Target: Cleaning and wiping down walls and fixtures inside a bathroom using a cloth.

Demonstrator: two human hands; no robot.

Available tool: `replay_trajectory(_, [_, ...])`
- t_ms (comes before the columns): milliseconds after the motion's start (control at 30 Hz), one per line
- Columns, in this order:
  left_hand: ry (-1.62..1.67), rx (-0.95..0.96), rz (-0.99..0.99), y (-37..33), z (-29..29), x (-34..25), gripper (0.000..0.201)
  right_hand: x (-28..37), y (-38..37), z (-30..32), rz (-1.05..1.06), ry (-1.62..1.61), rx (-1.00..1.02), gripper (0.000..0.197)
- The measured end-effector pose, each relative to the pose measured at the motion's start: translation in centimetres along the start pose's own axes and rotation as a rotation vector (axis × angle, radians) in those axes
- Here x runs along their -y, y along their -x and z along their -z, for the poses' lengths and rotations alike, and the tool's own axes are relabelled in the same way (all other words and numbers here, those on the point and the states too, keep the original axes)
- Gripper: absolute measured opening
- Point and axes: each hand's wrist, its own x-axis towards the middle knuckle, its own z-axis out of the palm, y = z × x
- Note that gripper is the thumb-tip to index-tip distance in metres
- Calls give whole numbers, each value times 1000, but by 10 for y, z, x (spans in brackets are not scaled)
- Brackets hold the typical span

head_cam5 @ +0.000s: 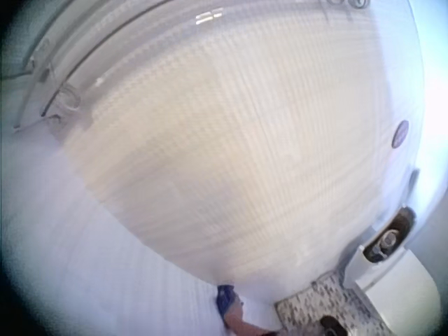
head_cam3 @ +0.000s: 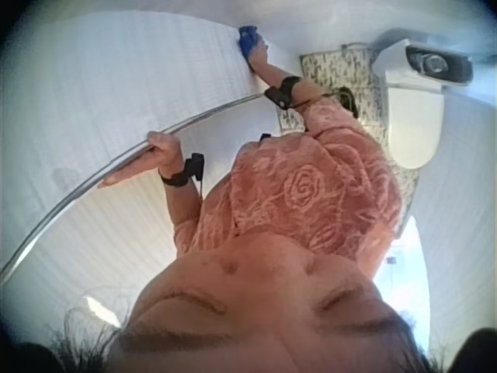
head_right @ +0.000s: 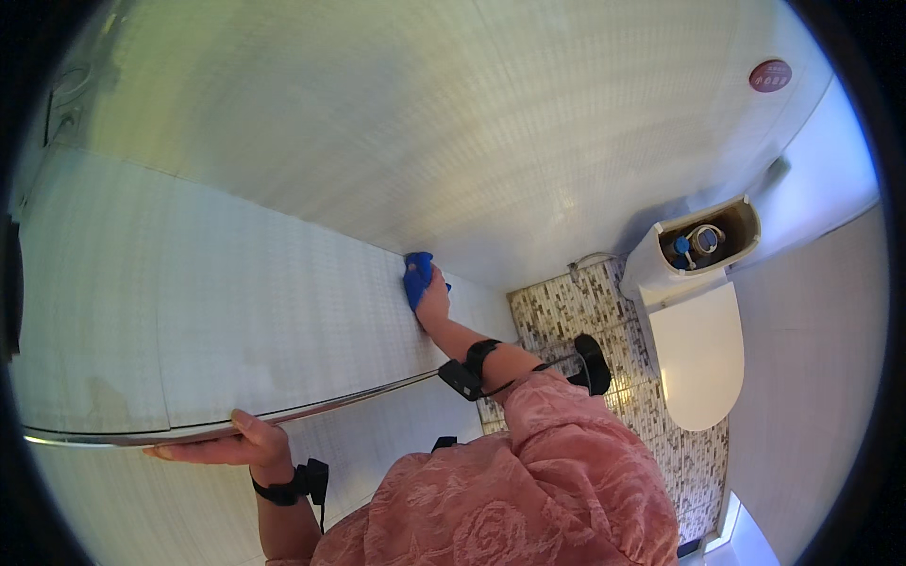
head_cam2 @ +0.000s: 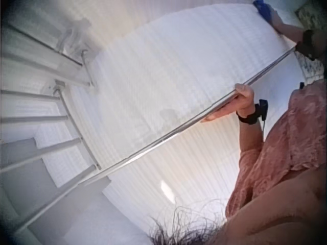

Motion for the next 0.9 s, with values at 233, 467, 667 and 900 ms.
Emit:
replay_trajectory(233, [-113, 25, 3, -9, 9, -1, 98, -185, -28, 0, 81, 184, 47, 56])
replay_trajectory(467, [-113, 35, 20, -6, 4, -8, 95, -179, -75, -23, -70, 23, 37, 57])
replay_trajectory(667, [-153, 27, 44, -11, 7, -9, 94, -108, -61, -7, -132, 144, 131, 66])
replay_trajectory(900, [-121, 14, 100, 13, 17, 2, 100, -196, -29, 16, -289, -147, 357, 72])
